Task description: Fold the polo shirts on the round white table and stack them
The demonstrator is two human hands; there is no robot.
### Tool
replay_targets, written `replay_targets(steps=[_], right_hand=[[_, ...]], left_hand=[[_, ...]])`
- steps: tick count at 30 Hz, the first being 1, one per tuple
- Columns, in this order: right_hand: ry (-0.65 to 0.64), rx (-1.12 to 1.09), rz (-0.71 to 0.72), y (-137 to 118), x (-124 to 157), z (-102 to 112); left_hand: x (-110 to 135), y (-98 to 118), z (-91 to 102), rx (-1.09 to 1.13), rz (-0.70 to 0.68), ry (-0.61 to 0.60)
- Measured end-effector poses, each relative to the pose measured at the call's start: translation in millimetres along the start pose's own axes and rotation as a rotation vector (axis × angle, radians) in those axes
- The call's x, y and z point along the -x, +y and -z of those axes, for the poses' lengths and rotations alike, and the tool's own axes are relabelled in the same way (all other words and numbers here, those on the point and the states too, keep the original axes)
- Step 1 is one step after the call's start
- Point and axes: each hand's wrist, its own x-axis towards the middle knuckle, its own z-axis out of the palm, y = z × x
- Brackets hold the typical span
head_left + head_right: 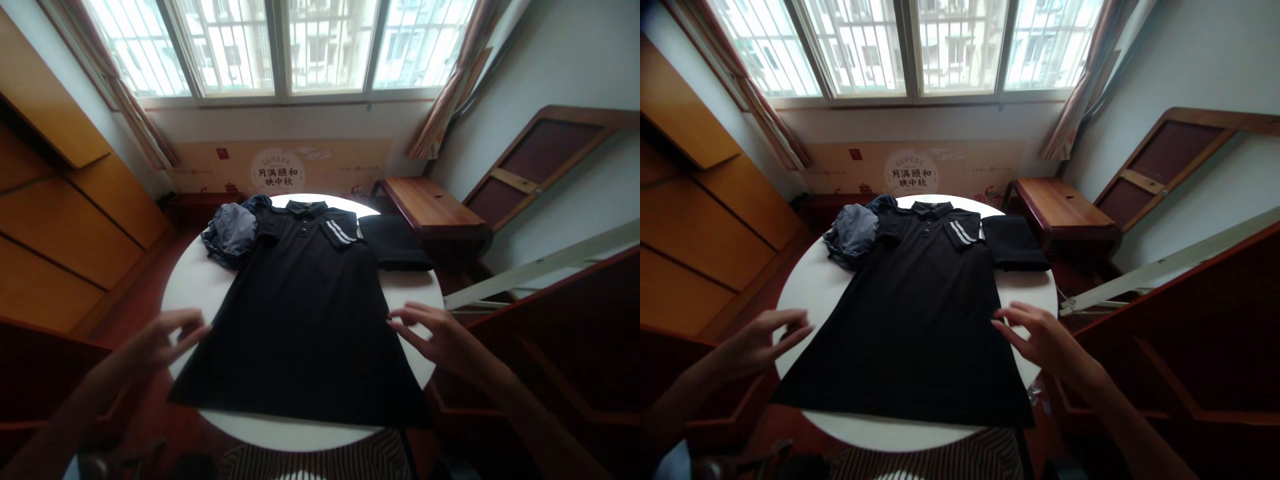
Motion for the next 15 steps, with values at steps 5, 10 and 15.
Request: replay_targets(steps=[5,10,15], right_hand=[[-0.133,0.132,0.153,-15.5,-150.3,-57.7],[-0.250,0.239,0.086,-32.9,-161.5,-123.3],[-0.349,0.062,0.270,-57.0,-91.3,-126.6]], left_hand=[[-160.2,26.7,-49.2,0.014,-0.231,-0.049],[-216.7,1.8,-115.6,-0.176,-0.054,-0.181],[-213.3,-11.2,-125.5,-0.228,-0.057,-0.108]])
